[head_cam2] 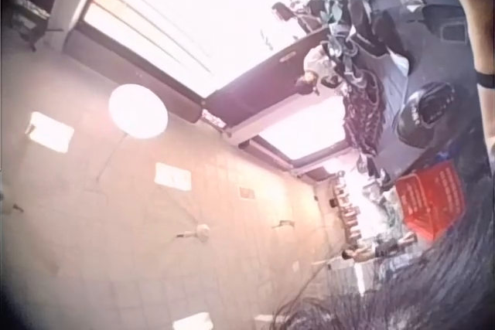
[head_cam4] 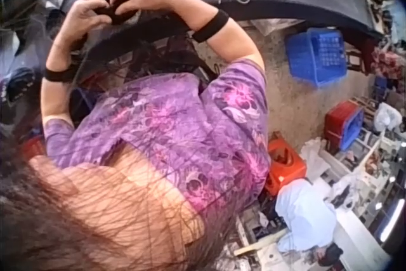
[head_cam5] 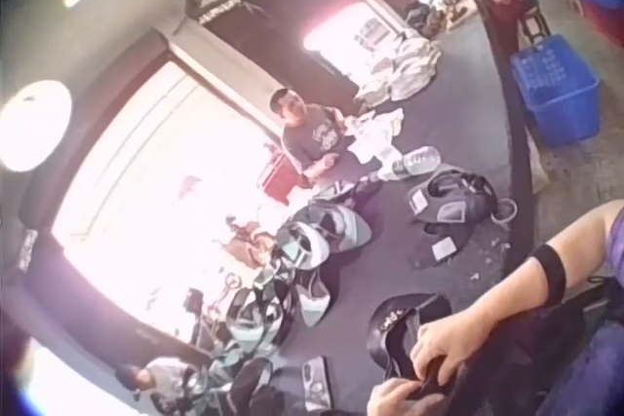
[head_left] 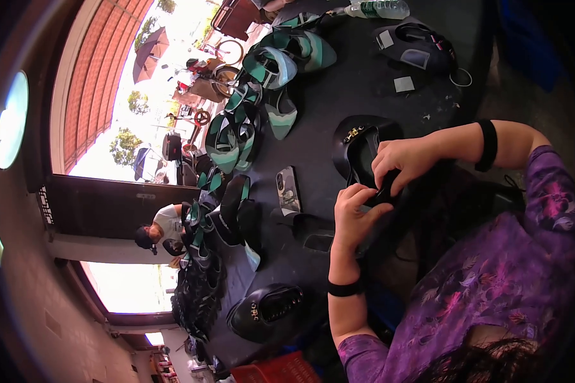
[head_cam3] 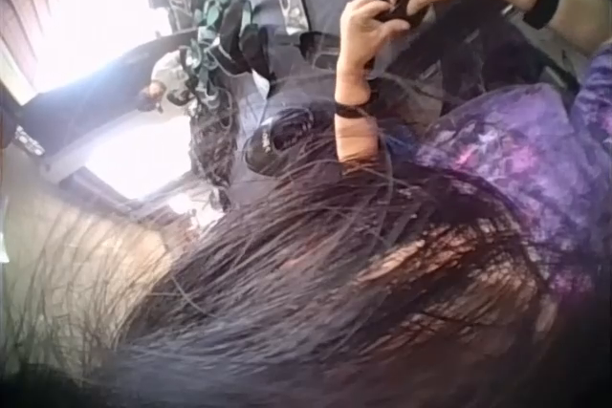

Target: Assembling and checking leather shoe upper components at a workstation.

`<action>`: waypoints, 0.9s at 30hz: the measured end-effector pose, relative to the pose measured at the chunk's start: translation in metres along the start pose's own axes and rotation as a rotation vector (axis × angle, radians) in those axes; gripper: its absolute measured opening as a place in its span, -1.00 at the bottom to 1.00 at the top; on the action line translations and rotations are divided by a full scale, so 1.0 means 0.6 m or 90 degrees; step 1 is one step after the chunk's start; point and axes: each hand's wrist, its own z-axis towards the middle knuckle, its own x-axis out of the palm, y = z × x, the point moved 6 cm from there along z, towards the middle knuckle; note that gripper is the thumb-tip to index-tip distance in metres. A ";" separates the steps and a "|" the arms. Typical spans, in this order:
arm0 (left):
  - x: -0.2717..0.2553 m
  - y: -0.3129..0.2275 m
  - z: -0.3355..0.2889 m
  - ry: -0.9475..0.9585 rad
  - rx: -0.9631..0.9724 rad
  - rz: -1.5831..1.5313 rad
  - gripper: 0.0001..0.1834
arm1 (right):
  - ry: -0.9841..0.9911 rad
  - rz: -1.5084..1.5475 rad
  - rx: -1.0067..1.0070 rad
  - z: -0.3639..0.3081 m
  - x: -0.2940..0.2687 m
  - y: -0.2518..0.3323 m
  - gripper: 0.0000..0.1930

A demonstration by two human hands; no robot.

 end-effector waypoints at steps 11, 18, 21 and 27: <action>0.001 -0.011 0.003 -0.020 -0.023 -0.148 -0.62 | -0.050 0.104 0.037 -0.009 -0.010 0.002 -0.77; -0.003 -0.041 -0.013 -0.025 -0.007 -0.134 -0.61 | -0.063 0.123 0.029 -0.025 -0.008 0.031 -0.78; -0.003 -0.027 -0.011 -0.031 -0.009 -0.134 -0.61 | -0.076 0.099 0.012 -0.017 -0.006 0.023 -0.78; -0.008 -0.040 -0.016 -0.042 -0.005 -0.122 -0.61 | -0.081 0.089 -0.027 -0.019 -0.009 0.042 -0.79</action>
